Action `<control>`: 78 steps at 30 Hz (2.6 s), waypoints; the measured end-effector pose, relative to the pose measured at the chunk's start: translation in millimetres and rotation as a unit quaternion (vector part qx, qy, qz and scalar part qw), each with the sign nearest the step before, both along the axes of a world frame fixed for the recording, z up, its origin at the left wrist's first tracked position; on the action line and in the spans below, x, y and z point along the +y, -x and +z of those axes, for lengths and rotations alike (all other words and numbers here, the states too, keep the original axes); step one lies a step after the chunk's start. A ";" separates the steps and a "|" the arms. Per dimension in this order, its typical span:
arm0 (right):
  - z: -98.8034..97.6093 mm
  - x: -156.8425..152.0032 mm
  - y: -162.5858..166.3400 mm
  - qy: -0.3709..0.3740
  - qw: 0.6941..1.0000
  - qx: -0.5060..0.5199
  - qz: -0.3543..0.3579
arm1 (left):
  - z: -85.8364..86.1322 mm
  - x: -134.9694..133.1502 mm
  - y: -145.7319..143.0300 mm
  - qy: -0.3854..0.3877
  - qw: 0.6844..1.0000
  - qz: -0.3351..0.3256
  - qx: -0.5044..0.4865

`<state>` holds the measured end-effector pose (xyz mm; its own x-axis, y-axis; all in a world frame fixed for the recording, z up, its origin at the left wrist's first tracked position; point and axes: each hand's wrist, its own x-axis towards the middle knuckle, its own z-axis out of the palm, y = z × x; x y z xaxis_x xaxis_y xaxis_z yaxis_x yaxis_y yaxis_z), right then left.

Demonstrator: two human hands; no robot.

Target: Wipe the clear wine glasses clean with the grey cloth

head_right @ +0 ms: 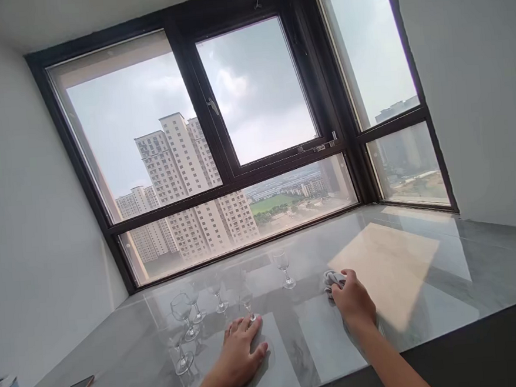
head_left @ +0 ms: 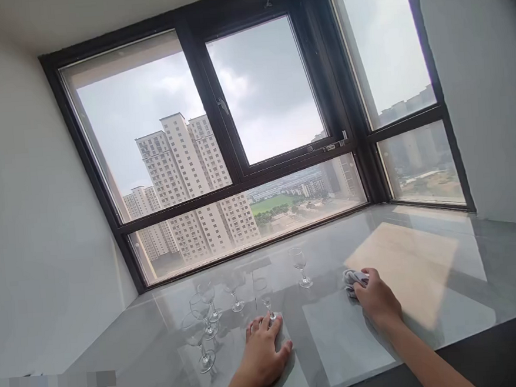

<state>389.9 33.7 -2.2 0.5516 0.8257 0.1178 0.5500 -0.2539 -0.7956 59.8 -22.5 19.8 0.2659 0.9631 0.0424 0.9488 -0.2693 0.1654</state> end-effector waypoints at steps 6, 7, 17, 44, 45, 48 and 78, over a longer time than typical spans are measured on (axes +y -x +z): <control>-9.2 5.9 -3.3 -0.006 1.000 -0.007 -0.001 | -1.7 5.3 37.0 -0.011 0.997 0.078 0.026; -10.6 7.2 -3.8 -0.009 1.000 -0.009 -0.002 | -2.9 7.3 40.6 -0.016 0.995 0.094 0.028; -13.3 10.5 -4.9 -0.008 1.000 -0.026 -0.015 | -11.5 5.3 42.6 -0.057 0.968 0.239 0.047; -5.7 6.3 -1.3 -0.014 1.000 -0.007 -0.004 | -6.3 10.3 30.5 -0.155 0.987 0.046 -0.022; -5.8 6.3 -0.9 -0.015 1.000 -0.004 -0.003 | -6.5 14.8 21.4 -0.148 0.988 0.020 -0.033; -5.5 7.0 0.5 -0.023 1.000 -0.002 -0.011 | -7.9 32.9 -21.0 -0.123 0.989 -0.035 -0.073; -4.2 4.1 -3.4 0.005 1.000 -0.003 -0.007 | -9.6 -27.2 20.2 -0.034 0.998 0.028 -0.053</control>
